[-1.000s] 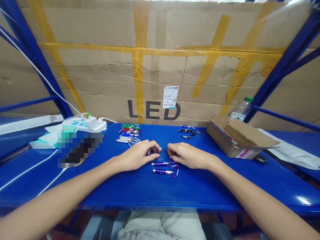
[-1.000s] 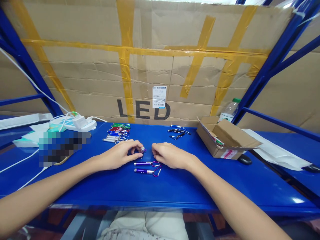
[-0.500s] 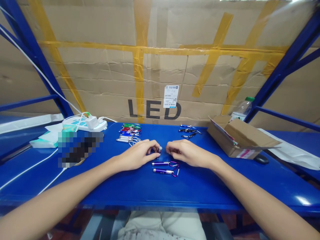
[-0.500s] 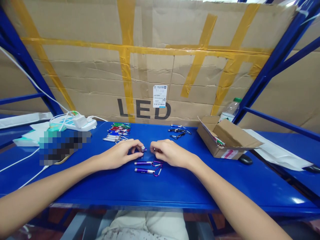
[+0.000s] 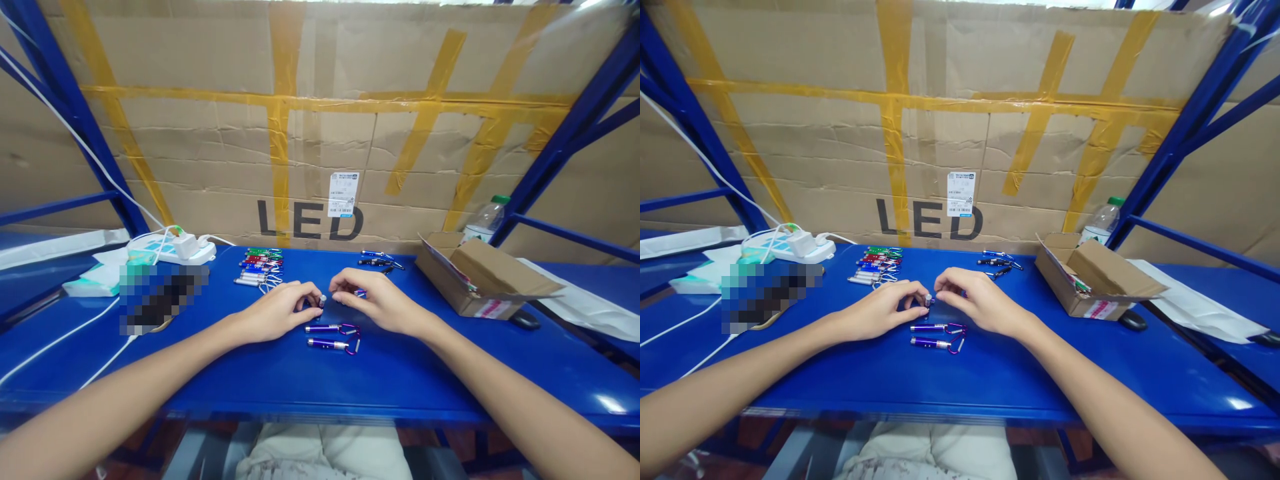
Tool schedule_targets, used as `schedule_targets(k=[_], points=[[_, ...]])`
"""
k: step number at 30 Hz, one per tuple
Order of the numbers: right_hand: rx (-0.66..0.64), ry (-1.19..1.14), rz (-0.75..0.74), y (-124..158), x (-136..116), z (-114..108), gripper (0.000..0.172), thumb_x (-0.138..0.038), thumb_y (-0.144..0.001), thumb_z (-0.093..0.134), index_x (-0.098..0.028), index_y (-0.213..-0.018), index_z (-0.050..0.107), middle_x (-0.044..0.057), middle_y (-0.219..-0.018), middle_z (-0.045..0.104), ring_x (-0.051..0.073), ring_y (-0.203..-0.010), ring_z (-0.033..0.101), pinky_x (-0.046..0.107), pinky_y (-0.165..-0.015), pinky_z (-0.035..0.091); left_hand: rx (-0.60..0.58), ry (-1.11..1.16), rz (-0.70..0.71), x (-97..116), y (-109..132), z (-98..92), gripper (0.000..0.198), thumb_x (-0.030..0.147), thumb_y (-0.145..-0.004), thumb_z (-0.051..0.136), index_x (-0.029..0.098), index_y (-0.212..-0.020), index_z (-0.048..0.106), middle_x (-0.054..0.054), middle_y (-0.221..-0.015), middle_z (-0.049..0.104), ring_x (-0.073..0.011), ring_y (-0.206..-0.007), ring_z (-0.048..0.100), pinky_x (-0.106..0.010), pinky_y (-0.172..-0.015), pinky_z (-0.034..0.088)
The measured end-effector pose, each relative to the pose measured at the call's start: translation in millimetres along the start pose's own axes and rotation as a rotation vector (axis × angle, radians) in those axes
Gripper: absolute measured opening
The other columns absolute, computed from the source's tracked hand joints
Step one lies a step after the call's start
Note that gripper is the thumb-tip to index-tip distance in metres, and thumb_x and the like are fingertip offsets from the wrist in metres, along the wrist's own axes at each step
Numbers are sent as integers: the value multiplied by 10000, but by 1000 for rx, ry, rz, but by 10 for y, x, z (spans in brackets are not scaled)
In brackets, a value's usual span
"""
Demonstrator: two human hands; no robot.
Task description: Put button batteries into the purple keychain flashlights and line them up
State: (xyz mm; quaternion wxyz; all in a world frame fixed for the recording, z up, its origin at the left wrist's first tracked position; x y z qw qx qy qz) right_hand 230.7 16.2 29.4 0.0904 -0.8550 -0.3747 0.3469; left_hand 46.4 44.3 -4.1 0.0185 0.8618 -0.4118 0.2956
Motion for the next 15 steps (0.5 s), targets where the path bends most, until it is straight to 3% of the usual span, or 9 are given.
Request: schedule_targets(k=[7,15], points=[[39,-144,23,-20,-17,83,115,-299,-1065,660,-205,-1103,712,35,-1031,741,178,-895,676,296,-821,524,22,1,15,-1,-13,21,188,405,-1030,675,223,-1067,703,15,-833,630,-177,-776,598,-282,-730,417],[54,-190,56,-40,42,128,147,-357,-1018,721,-211,-1023,737,31,-980,743,187,-864,669,313,-811,527,9,96,-4,32,-5,35,178,389,-1018,699,218,-1067,705,45,-751,658,-136,-657,573,-246,-650,389]])
Point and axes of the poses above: each hand's wrist, its own y-axis away from the middle knuckle, its own z-axis out of the palm, x = y × z, the point moved 6 cm from there along -y, towards the middle knuckle
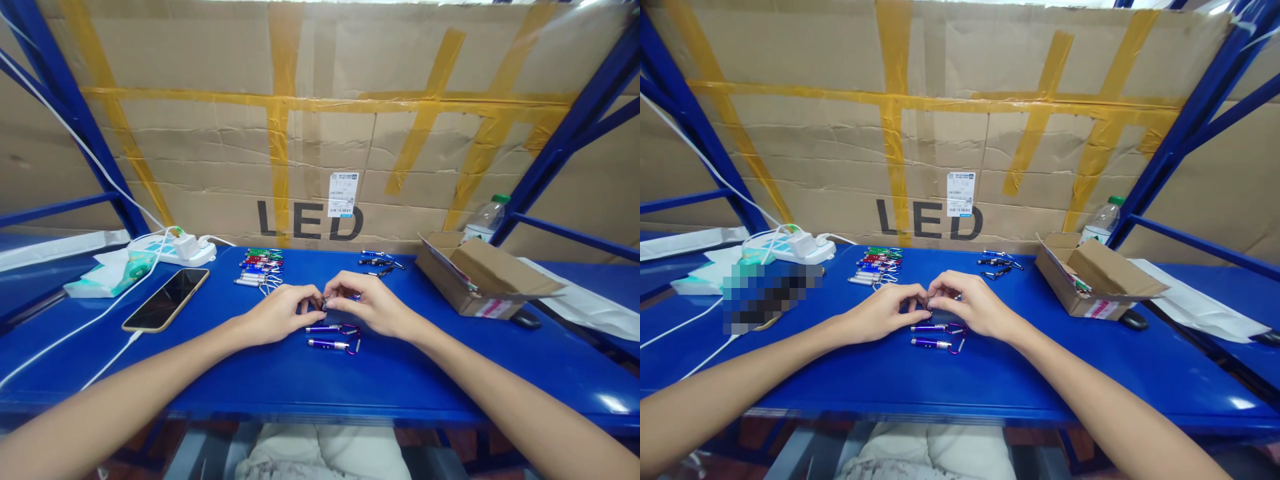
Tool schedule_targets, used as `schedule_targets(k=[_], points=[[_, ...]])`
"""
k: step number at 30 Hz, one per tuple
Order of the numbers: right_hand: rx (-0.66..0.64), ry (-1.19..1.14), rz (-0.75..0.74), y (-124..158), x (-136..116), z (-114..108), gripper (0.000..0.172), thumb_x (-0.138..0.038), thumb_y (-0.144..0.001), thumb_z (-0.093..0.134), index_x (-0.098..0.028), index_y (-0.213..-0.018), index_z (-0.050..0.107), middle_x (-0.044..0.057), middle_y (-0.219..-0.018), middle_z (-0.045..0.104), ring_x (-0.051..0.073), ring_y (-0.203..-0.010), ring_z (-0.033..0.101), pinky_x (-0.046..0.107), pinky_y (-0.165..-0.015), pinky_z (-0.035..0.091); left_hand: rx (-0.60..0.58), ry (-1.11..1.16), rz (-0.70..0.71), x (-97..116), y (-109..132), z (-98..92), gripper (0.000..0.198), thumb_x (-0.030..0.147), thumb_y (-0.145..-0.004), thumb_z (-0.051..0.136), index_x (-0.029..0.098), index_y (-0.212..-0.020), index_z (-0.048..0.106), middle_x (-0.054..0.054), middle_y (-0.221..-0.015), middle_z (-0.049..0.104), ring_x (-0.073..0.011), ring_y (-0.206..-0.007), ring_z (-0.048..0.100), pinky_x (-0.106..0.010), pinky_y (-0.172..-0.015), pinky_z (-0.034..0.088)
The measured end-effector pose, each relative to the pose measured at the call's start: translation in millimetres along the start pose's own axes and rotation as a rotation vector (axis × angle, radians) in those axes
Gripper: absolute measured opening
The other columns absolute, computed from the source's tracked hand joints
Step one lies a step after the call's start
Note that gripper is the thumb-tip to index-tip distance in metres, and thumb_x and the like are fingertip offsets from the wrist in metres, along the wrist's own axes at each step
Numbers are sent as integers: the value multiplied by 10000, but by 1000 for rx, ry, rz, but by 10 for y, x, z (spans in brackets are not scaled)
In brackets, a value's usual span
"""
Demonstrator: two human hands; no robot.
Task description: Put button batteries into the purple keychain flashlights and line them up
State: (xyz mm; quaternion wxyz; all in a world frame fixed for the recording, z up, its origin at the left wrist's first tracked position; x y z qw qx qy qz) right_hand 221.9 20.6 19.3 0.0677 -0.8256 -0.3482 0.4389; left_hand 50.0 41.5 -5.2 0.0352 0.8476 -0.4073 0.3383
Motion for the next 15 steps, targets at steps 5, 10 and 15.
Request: schedule_targets(k=[5,10,15], points=[[-1,-106,79,-3,64,56,196,-393,-965,778,-204,-989,730,14,-931,720,178,-826,644,303,-770,518,0,43,4,-9,-3,26,168,374,-1010,699,211,-1049,694,46,-761,698,-129,-660,594,-238,-645,398],[-9,-152,131,7,90,82,271,-457,-933,804,-200,-954,722,7,-872,708,174,-778,627,298,-720,501,16,38,0,-12,-2,20,175,380,-997,704,215,-1052,712,51,-733,688,-133,-659,603,-246,-637,391],[-35,-143,150,2,62,77,301,-477,-916,817,-196,-937,713,-1,-822,698,172,-747,616,289,-686,489,5,35,-8,-5,4,19,191,400,-1013,692,222,-1074,721,49,-729,698,-137,-661,627,-249,-639,399]])
Point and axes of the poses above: each hand's wrist, its own y-axis away from the middle knuckle, its own z-axis out of the palm, x = y × z, the point moved 6 cm from there along -y, towards the middle knuckle
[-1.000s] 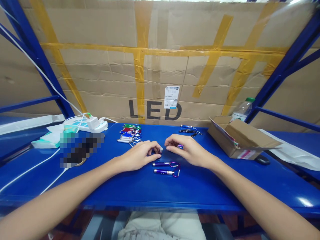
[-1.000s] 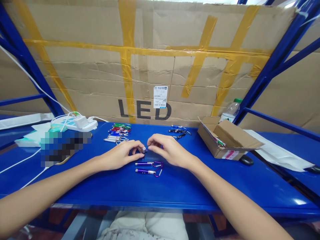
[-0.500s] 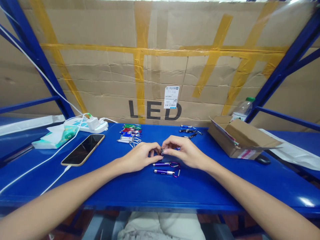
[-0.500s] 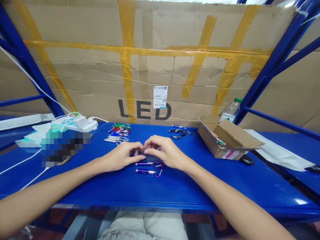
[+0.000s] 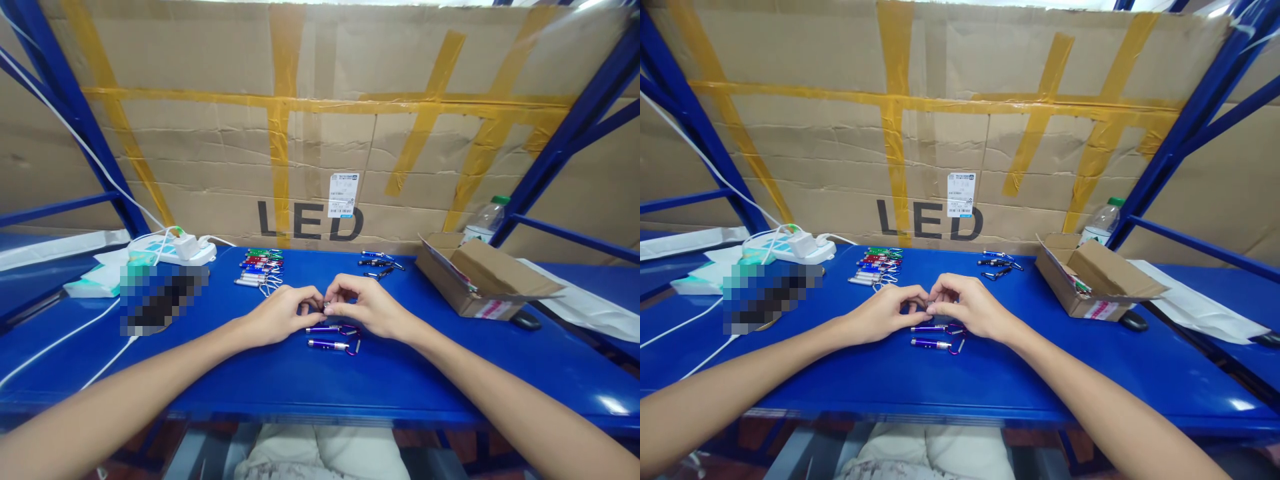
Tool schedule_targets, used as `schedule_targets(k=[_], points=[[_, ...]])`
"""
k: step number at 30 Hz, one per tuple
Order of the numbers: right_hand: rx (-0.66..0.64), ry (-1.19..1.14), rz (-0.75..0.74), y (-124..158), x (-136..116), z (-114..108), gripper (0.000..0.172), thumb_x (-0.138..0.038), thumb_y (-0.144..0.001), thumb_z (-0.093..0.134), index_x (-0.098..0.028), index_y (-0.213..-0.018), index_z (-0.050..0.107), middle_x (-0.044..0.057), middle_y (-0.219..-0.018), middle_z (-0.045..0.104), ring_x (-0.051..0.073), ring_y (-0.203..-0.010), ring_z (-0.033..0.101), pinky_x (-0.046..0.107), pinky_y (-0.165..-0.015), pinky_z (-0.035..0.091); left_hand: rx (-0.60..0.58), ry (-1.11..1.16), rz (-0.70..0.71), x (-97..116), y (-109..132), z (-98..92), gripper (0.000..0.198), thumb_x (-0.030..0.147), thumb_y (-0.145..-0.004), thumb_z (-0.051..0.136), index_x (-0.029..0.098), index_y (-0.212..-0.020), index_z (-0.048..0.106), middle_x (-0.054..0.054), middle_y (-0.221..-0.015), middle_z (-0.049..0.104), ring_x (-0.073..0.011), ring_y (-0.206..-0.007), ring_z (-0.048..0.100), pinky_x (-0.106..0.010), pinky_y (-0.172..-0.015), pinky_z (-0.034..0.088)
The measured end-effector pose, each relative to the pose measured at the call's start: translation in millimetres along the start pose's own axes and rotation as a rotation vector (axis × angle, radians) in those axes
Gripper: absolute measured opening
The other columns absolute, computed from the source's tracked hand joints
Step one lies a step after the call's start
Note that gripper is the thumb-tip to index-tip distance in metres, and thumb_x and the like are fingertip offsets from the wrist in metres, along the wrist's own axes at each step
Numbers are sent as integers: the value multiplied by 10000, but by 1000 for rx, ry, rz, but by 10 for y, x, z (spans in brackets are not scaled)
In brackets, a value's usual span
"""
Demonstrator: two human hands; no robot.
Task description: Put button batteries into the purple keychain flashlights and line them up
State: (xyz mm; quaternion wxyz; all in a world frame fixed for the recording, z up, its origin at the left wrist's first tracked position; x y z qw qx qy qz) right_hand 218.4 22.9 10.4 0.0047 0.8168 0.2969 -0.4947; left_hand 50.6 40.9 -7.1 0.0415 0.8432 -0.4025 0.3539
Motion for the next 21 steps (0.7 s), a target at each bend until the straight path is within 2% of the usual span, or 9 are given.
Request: schedule_targets(k=[3,5,8,11,15,21], points=[[-17,78,-20,-8,-10,-67,224,-398,-942,799,-195,-958,705,-4,-859,696,162,-749,600,280,-697,479,10,-62,23,-12,1,-12,189,395,-1022,692,232,-1111,722,34,-782,723,-152,-707,664,-256,-680,437],[8,188,-34,-9,15,-165,151,-347,-1018,704,-198,-1000,692,3,-901,698,161,-764,597,279,-715,471,27,-151,62,-15,6,-29,198,389,-1032,683,236,-1155,711,9,-869,748,-174,-784,694,-272,-737,470],[5,470,-62,6,78,-291,93,-261,-1074,603,-200,-1046,667,29,-953,703,182,-833,626,295,-771,462,55,-261,109,-8,19,-64,203,379,-1061,642,245,-1205,692,-22,-981,756,-201,-891,709,-300,-812,496],[-76,716,-39,30,157,-321,65,-213,-1060,625,-199,-1015,670,67,-1028,696,222,-950,650,321,-833,459,62,-279,134,19,32,-89,197,355,-1072,630,253,-1231,684,-24,-1026,756,-203,-923,714,-310,-839,506],[-161,744,-22,45,154,-257,65,-191,-1062,623,-209,-1033,678,71,-1045,692,229,-947,663,324,-836,470,63,-276,144,67,44,-103,192,333,-1076,623,252,-1239,685,-25,-1039,758,-202,-931,719,-314,-850,516],[-151,772,-40,44,126,-209,102,-188,-1082,577,-204,-1042,669,82,-1045,703,237,-953,668,336,-838,483,77,-370,224,150,59,-105,249,353,-1096,579,232,-1279,696,-61,-1093,740,-230,-1006,688,-343,-908,522]])
Point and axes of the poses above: each hand's wrist, its own y-axis away from the middle knuckle, its own z-axis out of the palm, x = y × z, the point moved 6 cm from there along -y, towards the middle knuckle
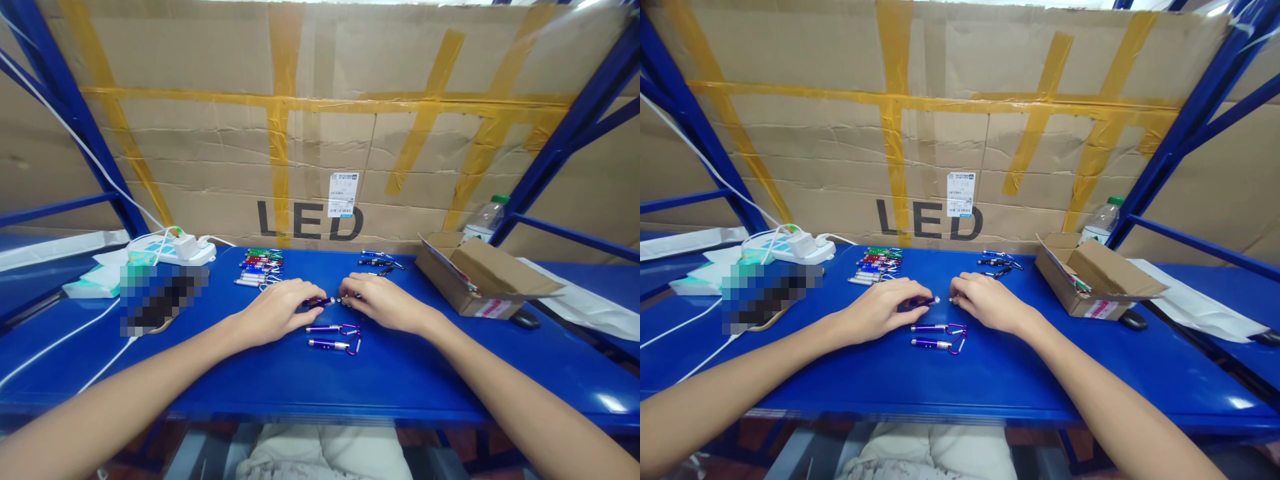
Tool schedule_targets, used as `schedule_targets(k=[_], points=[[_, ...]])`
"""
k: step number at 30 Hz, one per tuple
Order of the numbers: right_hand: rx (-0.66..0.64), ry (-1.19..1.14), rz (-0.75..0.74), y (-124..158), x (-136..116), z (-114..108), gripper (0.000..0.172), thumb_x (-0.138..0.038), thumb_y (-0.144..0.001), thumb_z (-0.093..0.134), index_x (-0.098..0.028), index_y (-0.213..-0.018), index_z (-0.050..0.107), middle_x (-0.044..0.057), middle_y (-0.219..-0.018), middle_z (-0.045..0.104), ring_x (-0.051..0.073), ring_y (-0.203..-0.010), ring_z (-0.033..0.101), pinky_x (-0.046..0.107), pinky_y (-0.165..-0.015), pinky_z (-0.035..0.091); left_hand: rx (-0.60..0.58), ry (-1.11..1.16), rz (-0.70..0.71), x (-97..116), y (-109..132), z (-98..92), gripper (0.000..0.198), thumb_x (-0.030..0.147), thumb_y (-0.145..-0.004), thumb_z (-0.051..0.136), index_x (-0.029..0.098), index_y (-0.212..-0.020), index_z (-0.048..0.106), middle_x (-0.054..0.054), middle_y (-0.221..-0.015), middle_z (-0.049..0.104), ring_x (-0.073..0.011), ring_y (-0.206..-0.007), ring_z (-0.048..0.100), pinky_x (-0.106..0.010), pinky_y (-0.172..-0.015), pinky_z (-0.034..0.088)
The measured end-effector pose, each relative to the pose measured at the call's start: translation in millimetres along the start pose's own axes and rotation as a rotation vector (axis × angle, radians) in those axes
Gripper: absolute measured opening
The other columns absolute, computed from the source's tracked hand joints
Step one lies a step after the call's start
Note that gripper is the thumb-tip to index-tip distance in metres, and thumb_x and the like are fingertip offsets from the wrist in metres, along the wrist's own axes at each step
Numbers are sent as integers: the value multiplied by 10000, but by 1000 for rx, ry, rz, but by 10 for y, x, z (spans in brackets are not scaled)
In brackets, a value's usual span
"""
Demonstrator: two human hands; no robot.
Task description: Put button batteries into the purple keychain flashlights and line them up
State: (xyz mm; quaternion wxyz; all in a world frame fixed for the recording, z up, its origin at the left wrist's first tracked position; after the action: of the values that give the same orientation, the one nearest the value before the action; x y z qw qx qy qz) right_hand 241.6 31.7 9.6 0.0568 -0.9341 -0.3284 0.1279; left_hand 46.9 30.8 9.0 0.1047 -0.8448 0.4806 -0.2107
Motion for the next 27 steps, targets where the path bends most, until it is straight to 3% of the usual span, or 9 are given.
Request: schedule_targets(k=[11,18,27], points=[[-27,-6,-29,8,-5,35,136,-197,-1093,551,-204,-1081,687,85,-1060,705,245,-982,670,356,-877,496,-114,-73,-5,-61,16,80,316,353,-1112,526,252,-1322,739,-92,-1180,651,-259,-1092,617,-379,-952,515],[-17,-147,-128,-5,-107,66,133,-268,-1076,626,-218,-1168,707,72,-1094,689,239,-1020,664,354,-913,517,-19,-47,0,-92,-19,39,304,336,-1119,506,237,-1283,742,-101,-1205,686,-271,-1093,555,-435,-1006,496],[-15,-215,-146,-40,-237,154,82,-279,-1067,664,-210,-1073,707,55,-1052,701,225,-985,671,333,-896,513,132,-11,-154,-290,-17,-14,244,344,-1087,589,237,-1234,752,-82,-1195,706,-286,-1112,541,-461,-1038,470]])
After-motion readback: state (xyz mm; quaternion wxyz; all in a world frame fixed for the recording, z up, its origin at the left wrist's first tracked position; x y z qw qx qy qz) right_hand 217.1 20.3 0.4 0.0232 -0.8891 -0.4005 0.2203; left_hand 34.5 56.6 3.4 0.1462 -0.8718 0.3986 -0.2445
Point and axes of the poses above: each hand's wrist, its own y-axis away from the middle knuckle, its own z-axis out of the palm, x = y × z, the point moved 6 cm from there along -y, towards the middle knuckle
